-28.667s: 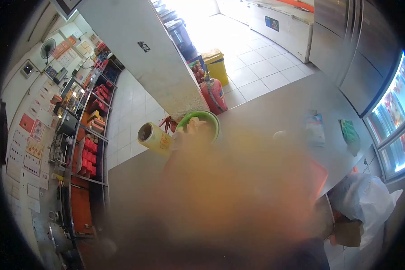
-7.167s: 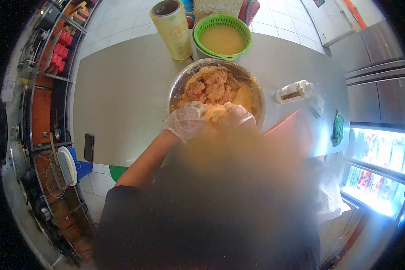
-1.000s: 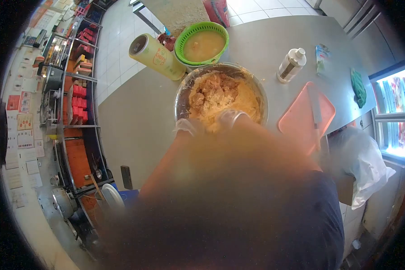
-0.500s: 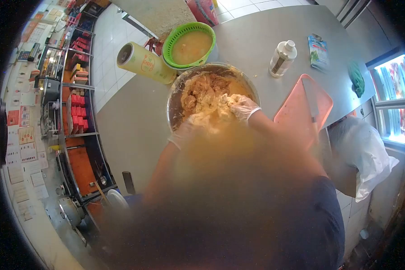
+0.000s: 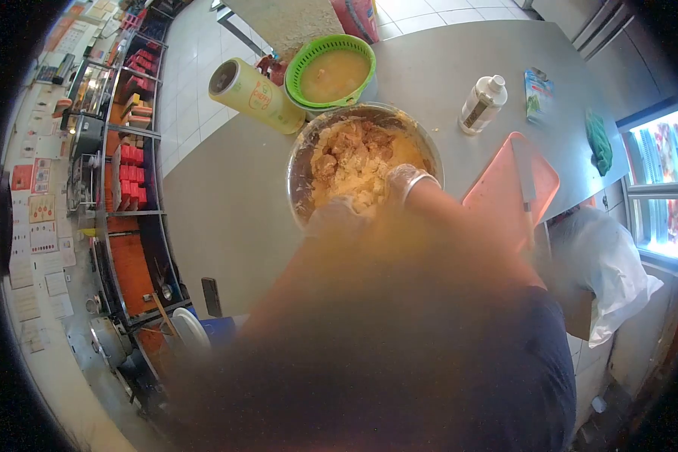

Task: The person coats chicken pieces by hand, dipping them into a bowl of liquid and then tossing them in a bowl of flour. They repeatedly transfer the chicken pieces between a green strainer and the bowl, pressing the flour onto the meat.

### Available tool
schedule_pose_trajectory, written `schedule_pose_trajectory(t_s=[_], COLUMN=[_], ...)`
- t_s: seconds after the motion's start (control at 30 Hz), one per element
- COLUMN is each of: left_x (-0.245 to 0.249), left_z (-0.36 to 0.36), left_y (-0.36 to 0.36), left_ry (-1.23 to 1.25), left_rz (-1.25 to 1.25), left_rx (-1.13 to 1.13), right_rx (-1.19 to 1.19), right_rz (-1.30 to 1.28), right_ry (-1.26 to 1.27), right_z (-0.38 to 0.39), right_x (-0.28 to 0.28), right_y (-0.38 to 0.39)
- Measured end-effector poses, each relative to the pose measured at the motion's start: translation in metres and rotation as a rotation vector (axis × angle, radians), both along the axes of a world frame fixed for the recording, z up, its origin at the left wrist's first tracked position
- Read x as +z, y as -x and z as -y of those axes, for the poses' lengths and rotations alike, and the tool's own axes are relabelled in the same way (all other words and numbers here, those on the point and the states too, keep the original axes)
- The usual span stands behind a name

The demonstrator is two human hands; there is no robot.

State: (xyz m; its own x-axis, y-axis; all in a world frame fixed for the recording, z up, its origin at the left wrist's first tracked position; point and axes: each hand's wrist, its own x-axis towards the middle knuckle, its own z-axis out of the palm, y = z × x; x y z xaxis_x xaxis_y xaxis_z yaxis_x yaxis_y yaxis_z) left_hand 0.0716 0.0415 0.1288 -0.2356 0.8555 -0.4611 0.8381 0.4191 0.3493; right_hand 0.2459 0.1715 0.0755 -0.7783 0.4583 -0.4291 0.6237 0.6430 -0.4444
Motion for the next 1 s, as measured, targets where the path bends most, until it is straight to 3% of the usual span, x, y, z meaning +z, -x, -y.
schedule_pose_trajectory(t_s=[0.07, 0.13, 0.2, 0.27, 0.33, 0.37, 0.4, 0.47, 0.63, 0.67, 0.7, 0.77, 0.83, 0.9, 1.0], left_x=[-0.007, -0.005, -0.029, -0.056, -0.080, -0.099, -0.122, -0.126, -0.064, -0.079, -0.108, -0.115, -0.076, -0.027, -0.024], left_z=[0.005, 0.012, 0.008, 0.010, 0.018, 0.020, 0.023, 0.020, 0.002, 0.002, 0.003, -0.001, -0.006, -0.012, -0.010], left_y=[0.000, 0.001, 0.012, 0.030, 0.046, 0.049, 0.051, 0.048, 0.015, 0.021, 0.031, 0.039, 0.032, 0.018, 0.021], left_ry=[-0.081, -0.206, -0.170, -0.197, -0.285, -0.337, -0.384, -0.442, -0.498, -0.572, -0.645, -0.683, -0.609, -0.438, -0.173], left_rz=[-0.001, 0.065, 0.071, 0.094, 0.140, 0.313, 0.485, 0.563, 0.223, 0.337, 0.450, 0.519, 0.436, 0.178, -0.070], left_rx=[-0.015, 0.018, 0.074, 0.070, 0.003, 0.149, 0.297, 0.389, 0.199, 0.193, 0.186, 0.144, 0.074, 0.037, -0.093], right_rx=[-0.082, -0.027, -0.156, -0.464, -0.458, -0.453, -0.443, -0.419, -0.345, -0.342, -0.379, -0.410, -0.356, -0.284, -0.231], right_rz=[0.028, 0.056, -0.047, -0.287, -0.641, -0.817, -0.769, -0.675, -0.452, -0.409, -0.426, -0.418, -0.326, -0.236, -0.141], right_ry=[-0.132, -0.059, 0.080, 0.276, 0.428, 0.504, 0.419, 0.250, -0.126, -0.189, -0.125, -0.032, -0.019, -0.006, 0.013], right_z=[0.003, -0.006, -0.007, -0.001, -0.003, -0.003, 0.000, 0.015, 0.047, 0.048, 0.046, 0.039, 0.030, 0.012, -0.014], right_x=[-0.035, -0.017, 0.011, 0.042, 0.014, -0.002, -0.005, -0.002, -0.011, -0.018, -0.013, 0.004, 0.015, 0.016, 0.001], right_y=[0.007, 0.008, 0.002, -0.003, -0.010, -0.015, -0.014, 0.000, 0.017, 0.015, 0.015, 0.016, 0.017, 0.020, 0.006])
